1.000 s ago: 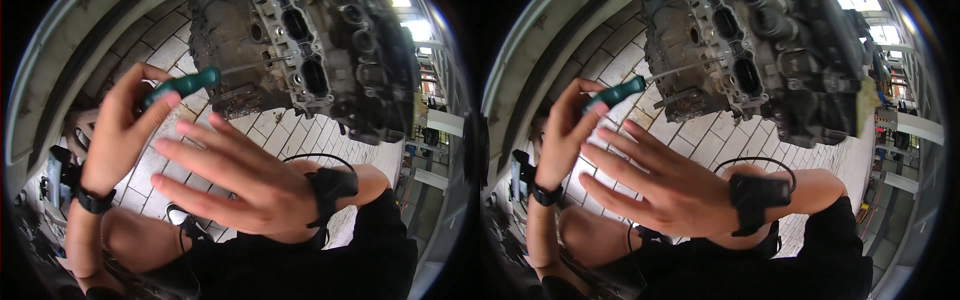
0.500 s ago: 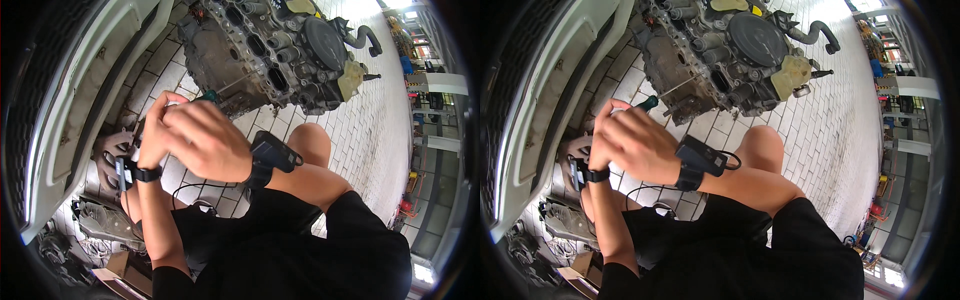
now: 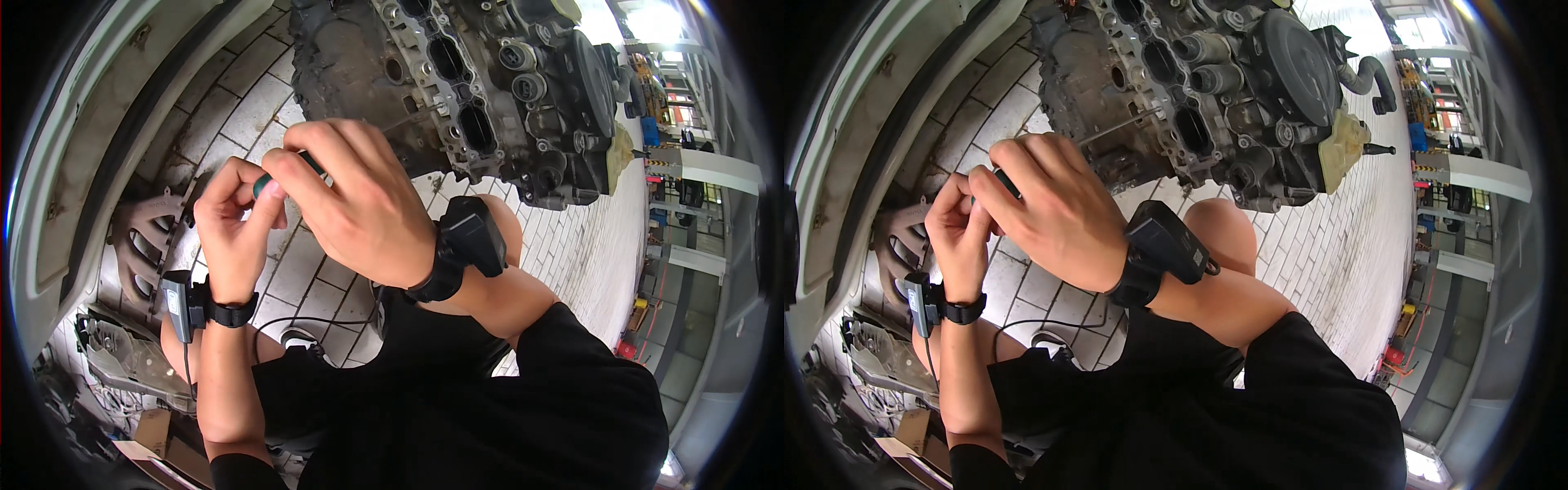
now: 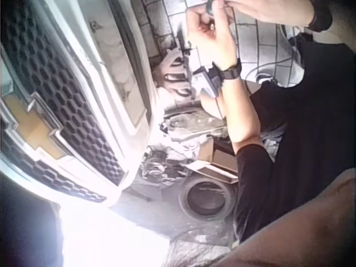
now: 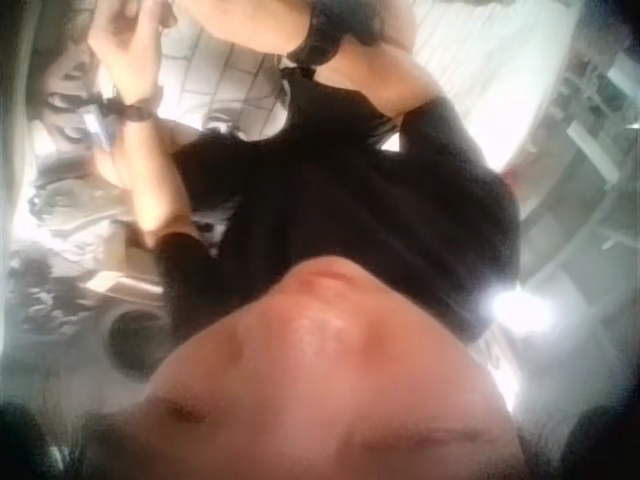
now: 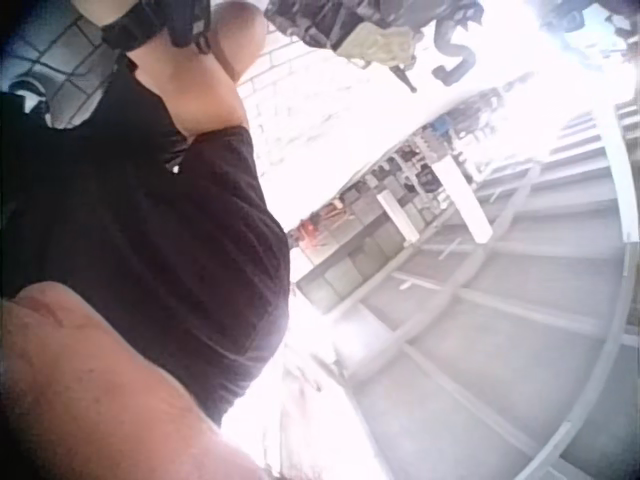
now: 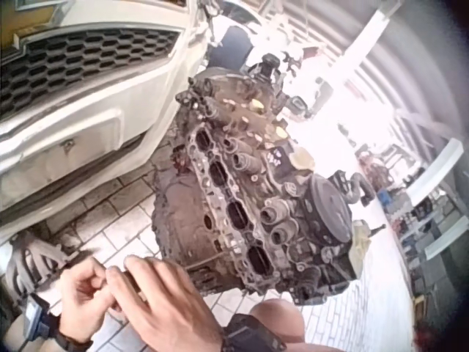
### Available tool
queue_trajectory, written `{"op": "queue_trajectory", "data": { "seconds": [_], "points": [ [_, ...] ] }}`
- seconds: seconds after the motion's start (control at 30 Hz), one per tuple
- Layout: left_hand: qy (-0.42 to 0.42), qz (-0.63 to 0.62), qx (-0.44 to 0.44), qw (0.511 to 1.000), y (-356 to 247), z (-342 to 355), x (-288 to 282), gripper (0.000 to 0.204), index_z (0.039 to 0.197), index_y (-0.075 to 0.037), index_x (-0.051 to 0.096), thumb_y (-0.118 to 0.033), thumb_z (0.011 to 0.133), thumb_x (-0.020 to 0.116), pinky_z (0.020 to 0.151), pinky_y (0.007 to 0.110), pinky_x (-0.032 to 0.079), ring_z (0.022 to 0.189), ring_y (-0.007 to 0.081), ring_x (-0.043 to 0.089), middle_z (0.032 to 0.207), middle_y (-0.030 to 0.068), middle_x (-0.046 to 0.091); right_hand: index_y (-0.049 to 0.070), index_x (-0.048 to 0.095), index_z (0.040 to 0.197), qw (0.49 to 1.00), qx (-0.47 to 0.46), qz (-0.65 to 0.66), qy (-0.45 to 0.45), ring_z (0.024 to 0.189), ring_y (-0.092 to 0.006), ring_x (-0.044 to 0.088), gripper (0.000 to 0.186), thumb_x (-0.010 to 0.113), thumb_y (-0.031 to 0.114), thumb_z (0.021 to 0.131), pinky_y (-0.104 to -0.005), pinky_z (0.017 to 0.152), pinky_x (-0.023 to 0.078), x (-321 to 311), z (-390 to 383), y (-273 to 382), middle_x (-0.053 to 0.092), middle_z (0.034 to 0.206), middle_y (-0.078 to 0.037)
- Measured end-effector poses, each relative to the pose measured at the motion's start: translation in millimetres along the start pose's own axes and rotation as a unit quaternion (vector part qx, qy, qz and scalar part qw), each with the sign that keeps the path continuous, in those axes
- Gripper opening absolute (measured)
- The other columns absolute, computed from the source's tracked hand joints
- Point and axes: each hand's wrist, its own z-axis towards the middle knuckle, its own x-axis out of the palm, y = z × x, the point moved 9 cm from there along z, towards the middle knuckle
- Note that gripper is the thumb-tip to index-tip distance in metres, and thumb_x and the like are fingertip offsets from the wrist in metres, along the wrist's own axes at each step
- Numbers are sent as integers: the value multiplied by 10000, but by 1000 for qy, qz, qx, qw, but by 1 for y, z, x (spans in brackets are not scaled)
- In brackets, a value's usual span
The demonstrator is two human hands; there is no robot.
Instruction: Inspecting and cleaning an engine block using a screwdriver.
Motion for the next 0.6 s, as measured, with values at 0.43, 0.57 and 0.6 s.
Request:
{"op": "queue_trajectory", "data": {
  "seconds": [0.43,0.57,0.6],
  "points": [
    [15,54,-10,998,-5,5,7,211,1135,11,577,-140,1019,669,569,230,471,737,103,646,867,56,679,62,624,1086,1000,5,6,26,993,-263,587,252,653,106,840,-396,887,476,0,-5,-22,593,1059,-78],
    [-10,63,-24,998,1,3,3,217,981,1,618,-205,1040,651,525,213,385,599,43,559,675,8,646,68,624,1089,1000,-2,5,20,997,-260,586,243,642,114,851,-395,893,474,6,-7,-22,586,1054,-76],
    [-11,62,-26,998,2,3,3,217,981,1,618,-205,1040,651,525,213,385,599,43,559,675,8,646,67,623,1086,1000,-5,-3,25,992,-259,587,240,639,118,852,-393,895,473,9,-10,-24,586,1038,-76]
  ]
}}
